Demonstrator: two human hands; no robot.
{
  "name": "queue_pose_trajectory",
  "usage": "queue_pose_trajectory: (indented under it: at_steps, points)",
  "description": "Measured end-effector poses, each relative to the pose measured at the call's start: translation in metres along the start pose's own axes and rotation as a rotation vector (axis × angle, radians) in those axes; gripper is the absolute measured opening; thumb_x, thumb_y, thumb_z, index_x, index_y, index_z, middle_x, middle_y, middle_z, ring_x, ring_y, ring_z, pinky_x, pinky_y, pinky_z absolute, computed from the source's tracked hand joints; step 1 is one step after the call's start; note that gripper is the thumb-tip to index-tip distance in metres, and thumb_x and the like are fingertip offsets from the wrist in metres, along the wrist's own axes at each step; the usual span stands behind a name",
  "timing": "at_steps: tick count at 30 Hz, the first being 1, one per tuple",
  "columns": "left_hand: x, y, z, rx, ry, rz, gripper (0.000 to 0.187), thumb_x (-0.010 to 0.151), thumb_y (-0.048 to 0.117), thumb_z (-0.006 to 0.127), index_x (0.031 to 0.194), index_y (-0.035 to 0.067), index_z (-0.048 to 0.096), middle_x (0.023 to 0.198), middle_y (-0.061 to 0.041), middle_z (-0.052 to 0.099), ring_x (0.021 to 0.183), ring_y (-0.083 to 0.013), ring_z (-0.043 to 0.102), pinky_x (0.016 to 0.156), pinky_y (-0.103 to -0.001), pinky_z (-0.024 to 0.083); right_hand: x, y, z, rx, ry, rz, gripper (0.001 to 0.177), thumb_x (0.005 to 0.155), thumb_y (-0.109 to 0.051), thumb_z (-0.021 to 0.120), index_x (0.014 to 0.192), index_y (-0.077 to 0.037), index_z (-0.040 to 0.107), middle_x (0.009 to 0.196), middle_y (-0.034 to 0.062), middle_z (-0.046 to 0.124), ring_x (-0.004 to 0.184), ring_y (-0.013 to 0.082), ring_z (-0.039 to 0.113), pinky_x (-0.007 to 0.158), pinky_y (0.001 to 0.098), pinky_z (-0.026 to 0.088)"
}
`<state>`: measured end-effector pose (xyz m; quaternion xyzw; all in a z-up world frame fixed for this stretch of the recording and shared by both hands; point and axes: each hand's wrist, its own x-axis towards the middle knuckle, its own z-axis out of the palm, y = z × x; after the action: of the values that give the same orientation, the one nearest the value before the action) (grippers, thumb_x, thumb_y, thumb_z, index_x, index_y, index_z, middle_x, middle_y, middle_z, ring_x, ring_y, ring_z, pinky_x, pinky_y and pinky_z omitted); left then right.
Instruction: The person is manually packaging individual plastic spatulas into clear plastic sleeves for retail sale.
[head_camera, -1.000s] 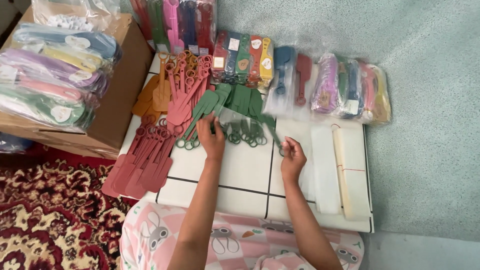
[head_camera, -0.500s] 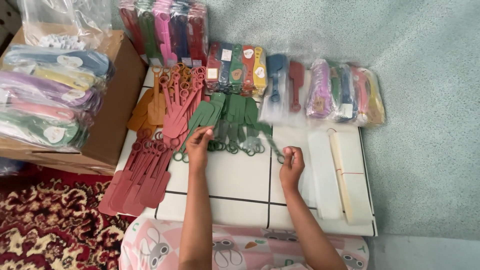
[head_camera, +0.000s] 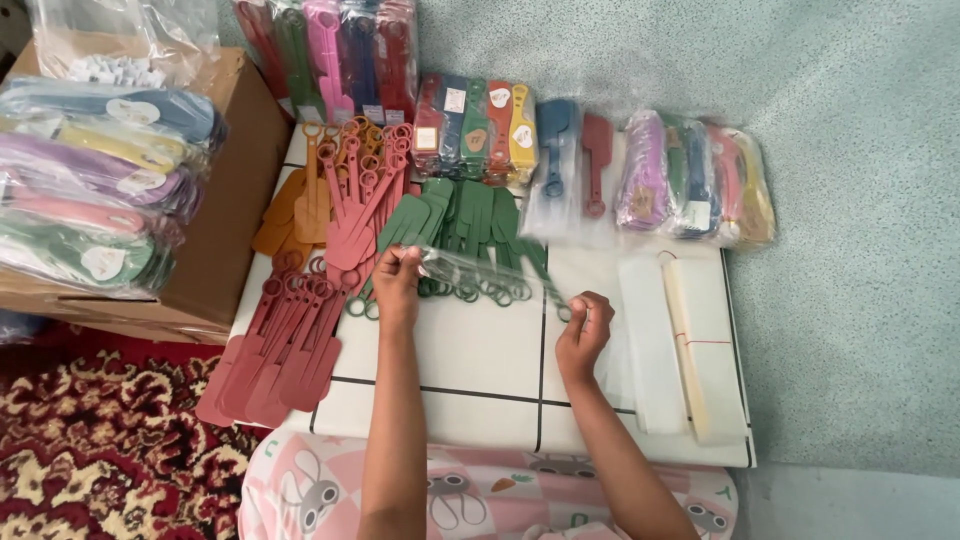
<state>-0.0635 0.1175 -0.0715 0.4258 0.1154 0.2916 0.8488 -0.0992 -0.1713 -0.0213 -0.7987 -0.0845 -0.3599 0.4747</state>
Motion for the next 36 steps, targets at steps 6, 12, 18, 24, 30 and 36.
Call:
queue_pose_trajectory:
  at_steps: [6,12,18,24,30,36]
  points:
    - [0.001,0.005,0.004,-0.034,-0.018,0.01,0.012,0.098,0.002,0.07,0.09,0.006,0.063,0.069,-0.004,0.057,0.058,-0.0106,0.055,0.059,-0.024,0.05,0.002,0.0,0.001,0.003,0.011,-0.058,0.019,0.111,-0.015,0.052,0.094,-0.012,0.059,0.087,-0.0008,0.058,0.086,0.0217,0.056,0.092,0.0351,0.046]
    - [-0.01,0.032,0.025,0.071,-0.056,-0.007,0.006,0.096,0.002,0.073,0.099,-0.002,0.076,0.072,-0.008,0.064,0.061,-0.0119,0.059,0.062,-0.025,0.053,0.004,-0.004,0.001,0.042,0.018,-0.096,0.009,0.109,-0.009,0.05,0.106,-0.007,0.058,0.094,0.0051,0.062,0.091,0.0256,0.062,0.092,0.0391,0.049]
    - [-0.003,0.015,0.016,0.159,0.068,0.084,0.005,0.093,0.004,0.077,0.093,0.003,0.072,0.064,-0.005,0.058,0.056,-0.011,0.054,0.059,-0.024,0.048,0.003,-0.006,0.003,0.043,-0.006,-0.171,0.008,0.107,-0.006,0.053,0.107,-0.007,0.06,0.094,0.0026,0.061,0.089,0.0244,0.062,0.091,0.0375,0.051]
    - [-0.025,0.048,0.048,0.876,0.237,0.797,0.029,0.09,0.01,0.08,0.114,0.006,0.064,0.106,-0.007,0.059,0.096,-0.0266,0.062,0.084,-0.037,0.052,0.001,0.008,0.004,0.005,0.021,-0.152,0.01,0.109,-0.007,0.048,0.108,-0.007,0.057,0.095,0.005,0.059,0.089,0.0262,0.06,0.089,0.04,0.049]
    - [-0.07,0.051,0.103,1.02,-0.436,1.016,0.058,0.076,0.051,0.086,0.12,0.017,0.072,0.121,-0.006,0.068,0.13,-0.0342,0.055,0.118,-0.063,0.017,0.005,-0.002,0.004,-0.064,-0.01,-0.279,0.01,0.107,-0.005,0.052,0.102,-0.008,0.06,0.094,0.0031,0.059,0.091,0.026,0.058,0.09,0.0388,0.047]
    - [-0.061,-0.001,0.084,1.074,-0.441,1.049,0.012,0.083,0.022,0.082,0.089,0.021,0.071,0.088,0.003,0.063,0.108,-0.023,0.064,0.115,-0.061,0.025,0.01,-0.026,0.004,-0.175,0.016,-0.274,0.011,0.107,-0.008,0.052,0.113,-0.01,0.061,0.125,0.0063,0.058,0.113,0.0284,0.055,0.103,0.0443,0.039]
